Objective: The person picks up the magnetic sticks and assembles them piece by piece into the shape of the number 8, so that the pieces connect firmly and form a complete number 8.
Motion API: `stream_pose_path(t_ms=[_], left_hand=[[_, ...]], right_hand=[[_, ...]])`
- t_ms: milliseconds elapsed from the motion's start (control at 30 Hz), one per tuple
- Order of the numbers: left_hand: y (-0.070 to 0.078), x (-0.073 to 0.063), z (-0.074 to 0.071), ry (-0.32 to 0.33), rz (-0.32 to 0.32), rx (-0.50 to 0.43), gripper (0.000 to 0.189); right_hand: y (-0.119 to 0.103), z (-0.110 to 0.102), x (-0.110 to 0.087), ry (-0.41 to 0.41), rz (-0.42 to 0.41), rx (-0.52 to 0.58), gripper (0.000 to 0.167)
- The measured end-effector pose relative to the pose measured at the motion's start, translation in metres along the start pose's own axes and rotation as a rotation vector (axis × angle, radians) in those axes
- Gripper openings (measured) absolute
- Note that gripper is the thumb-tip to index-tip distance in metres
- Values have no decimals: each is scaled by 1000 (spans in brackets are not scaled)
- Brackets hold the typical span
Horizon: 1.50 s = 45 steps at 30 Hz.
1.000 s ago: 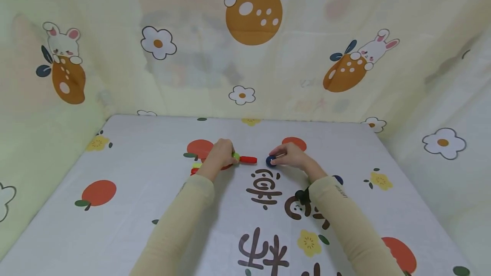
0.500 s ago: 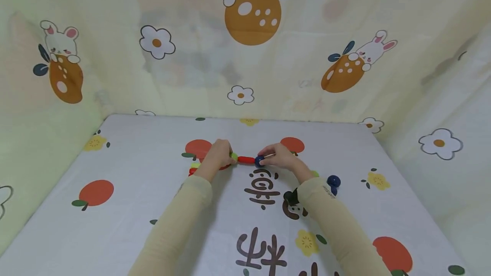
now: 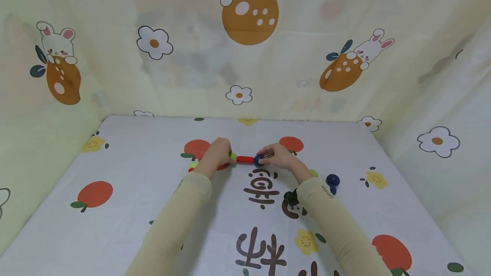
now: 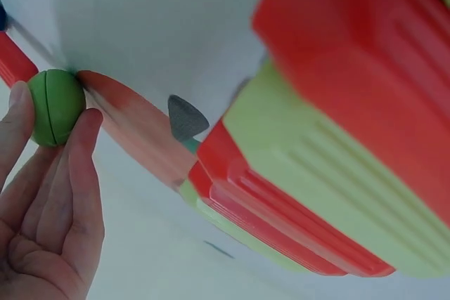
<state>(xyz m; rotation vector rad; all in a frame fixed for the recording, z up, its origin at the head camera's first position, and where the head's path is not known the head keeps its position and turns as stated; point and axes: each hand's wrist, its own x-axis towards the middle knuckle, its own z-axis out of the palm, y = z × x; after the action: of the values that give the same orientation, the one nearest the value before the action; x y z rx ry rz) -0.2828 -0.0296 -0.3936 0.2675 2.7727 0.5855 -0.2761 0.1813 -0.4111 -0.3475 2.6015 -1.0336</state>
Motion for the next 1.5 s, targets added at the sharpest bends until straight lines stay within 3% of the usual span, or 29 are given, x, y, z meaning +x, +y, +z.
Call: stream_pose_path(t_ms=[300, 533, 967, 1500], left_hand=[[2, 1, 1, -23, 23, 20, 29], [-3, -3, -1, 3, 95, 89, 27], [-5, -8, -5, -9, 96, 47, 34], [-32, -29, -29, -32, 97, -64, 36]], right_hand=[[-2, -2, 0, -4, 11, -41, 29], [-8, -2, 0, -20, -8, -26, 29], [-5, -2, 0, -25, 16, 2, 29], [-4, -2, -1, -29, 35, 14, 30]])
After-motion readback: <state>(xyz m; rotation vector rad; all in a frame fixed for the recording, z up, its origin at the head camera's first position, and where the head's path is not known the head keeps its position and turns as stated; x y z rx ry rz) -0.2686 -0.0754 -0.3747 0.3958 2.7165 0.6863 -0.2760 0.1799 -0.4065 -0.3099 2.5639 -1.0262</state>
